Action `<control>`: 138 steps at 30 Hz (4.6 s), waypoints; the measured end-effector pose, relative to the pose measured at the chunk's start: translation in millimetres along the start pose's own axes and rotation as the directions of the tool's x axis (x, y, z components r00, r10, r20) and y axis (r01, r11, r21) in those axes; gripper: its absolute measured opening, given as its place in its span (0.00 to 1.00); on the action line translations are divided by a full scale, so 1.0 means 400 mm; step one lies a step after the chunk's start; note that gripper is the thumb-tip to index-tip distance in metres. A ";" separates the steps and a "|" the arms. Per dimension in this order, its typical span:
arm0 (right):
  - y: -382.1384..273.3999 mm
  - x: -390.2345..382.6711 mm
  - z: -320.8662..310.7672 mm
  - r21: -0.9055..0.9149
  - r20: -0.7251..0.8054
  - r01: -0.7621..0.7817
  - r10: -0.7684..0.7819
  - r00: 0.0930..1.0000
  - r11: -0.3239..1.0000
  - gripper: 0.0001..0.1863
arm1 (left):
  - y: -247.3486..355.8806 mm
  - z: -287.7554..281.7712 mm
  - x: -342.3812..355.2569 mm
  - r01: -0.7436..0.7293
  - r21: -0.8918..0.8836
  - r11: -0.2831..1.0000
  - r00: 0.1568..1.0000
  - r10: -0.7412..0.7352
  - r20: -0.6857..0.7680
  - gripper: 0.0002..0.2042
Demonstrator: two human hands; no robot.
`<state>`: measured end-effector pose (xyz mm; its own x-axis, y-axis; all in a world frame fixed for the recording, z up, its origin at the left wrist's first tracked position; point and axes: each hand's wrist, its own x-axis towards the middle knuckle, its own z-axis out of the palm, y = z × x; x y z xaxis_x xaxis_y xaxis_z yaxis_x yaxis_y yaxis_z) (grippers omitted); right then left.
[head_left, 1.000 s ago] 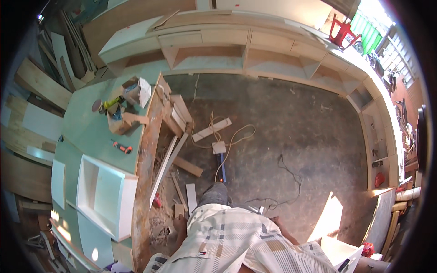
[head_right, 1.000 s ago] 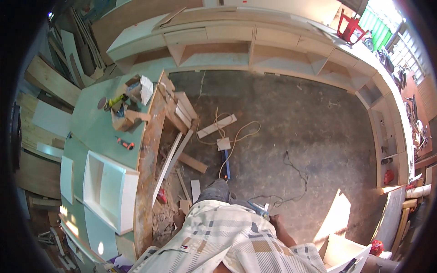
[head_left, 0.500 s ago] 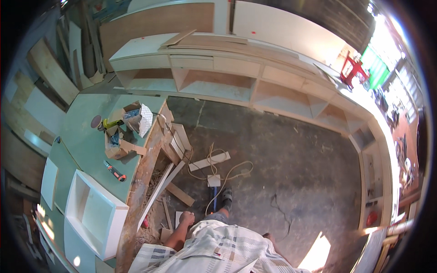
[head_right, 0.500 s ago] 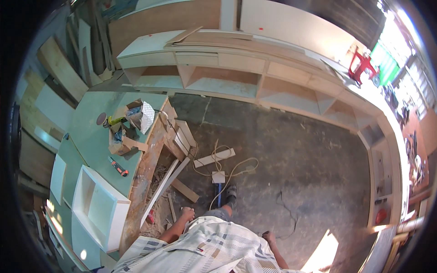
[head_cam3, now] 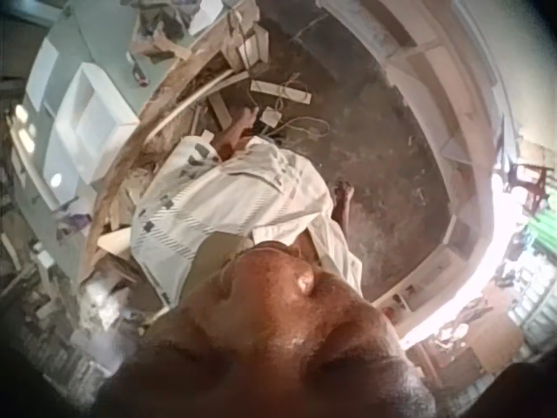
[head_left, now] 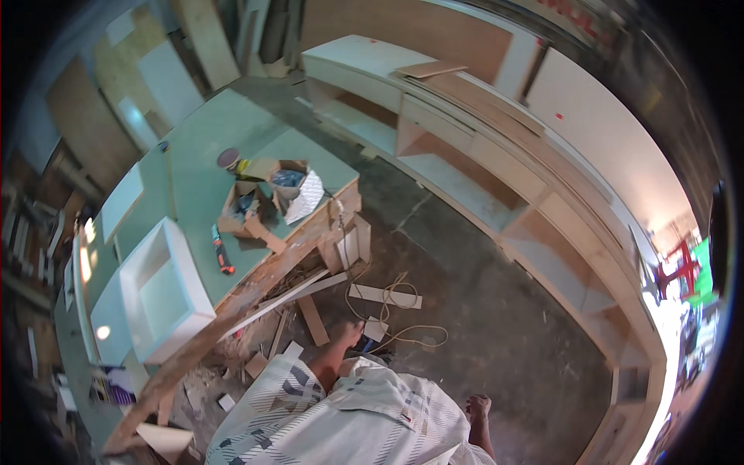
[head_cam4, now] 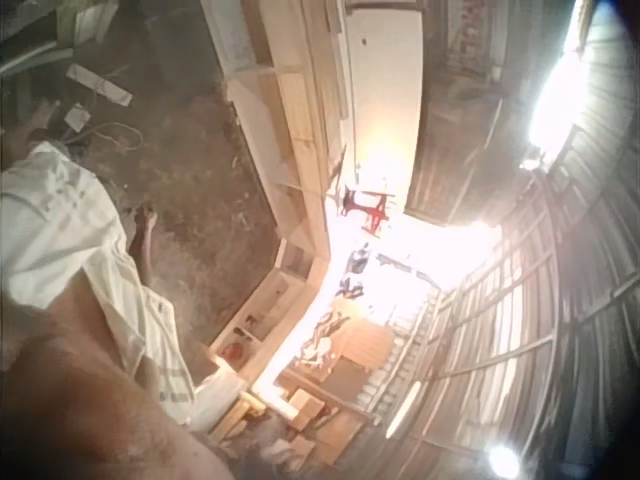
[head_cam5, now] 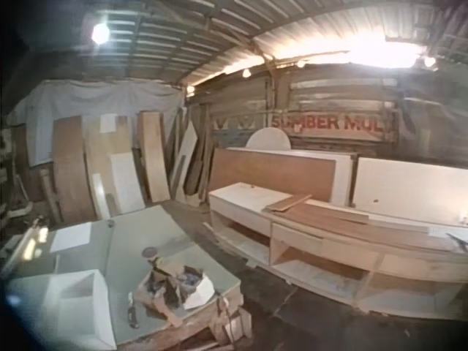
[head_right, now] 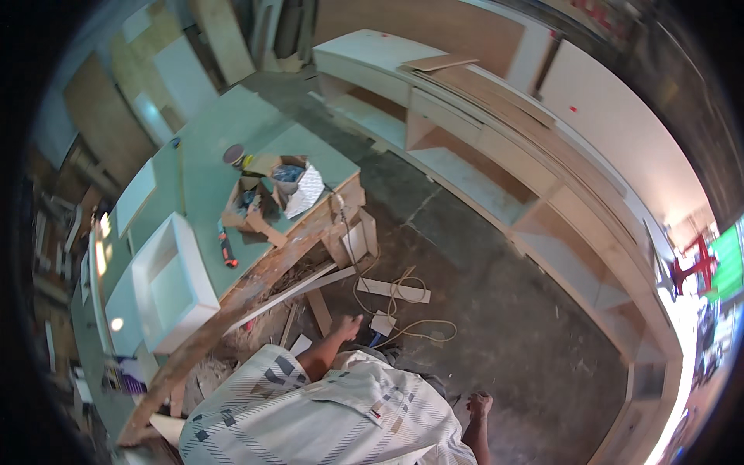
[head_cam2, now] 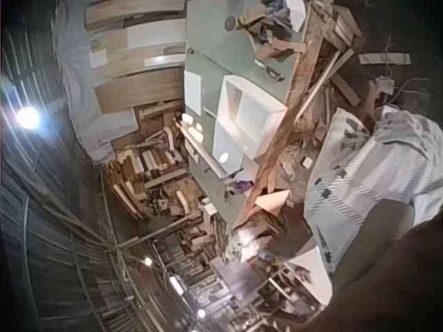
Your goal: The person applies a white strip to the edge of a wooden drawer by hand and cuts the excess strip using a utility knife.
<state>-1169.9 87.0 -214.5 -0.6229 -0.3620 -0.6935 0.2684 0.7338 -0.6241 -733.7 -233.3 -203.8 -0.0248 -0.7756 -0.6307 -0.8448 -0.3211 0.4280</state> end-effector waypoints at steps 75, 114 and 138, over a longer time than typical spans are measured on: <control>1.429 -1.212 2.111 0.663 0.663 0.516 0.745 -0.071 -0.542 0.16 | -1.415 0.735 -1.880 0.211 -0.813 -0.543 -0.579 -0.739 0.344 0.36; 1.184 -2.204 1.786 -0.830 0.043 0.431 0.811 -0.583 0.354 0.45 | -1.472 0.692 -1.905 0.234 -0.717 -0.657 -0.433 -0.730 0.528 0.44; -0.496 -1.471 1.434 0.084 0.866 0.973 -0.499 0.034 0.213 0.41 | -1.239 -0.690 -1.212 -0.216 -0.249 0.944 0.382 -0.152 -0.911 0.15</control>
<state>-435.3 -175.4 111.1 0.4811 -0.8764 -0.0237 -0.4872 -0.2448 -0.8383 -155.5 151.7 68.4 0.6064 -0.7429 0.2836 -0.6594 -0.2705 0.7014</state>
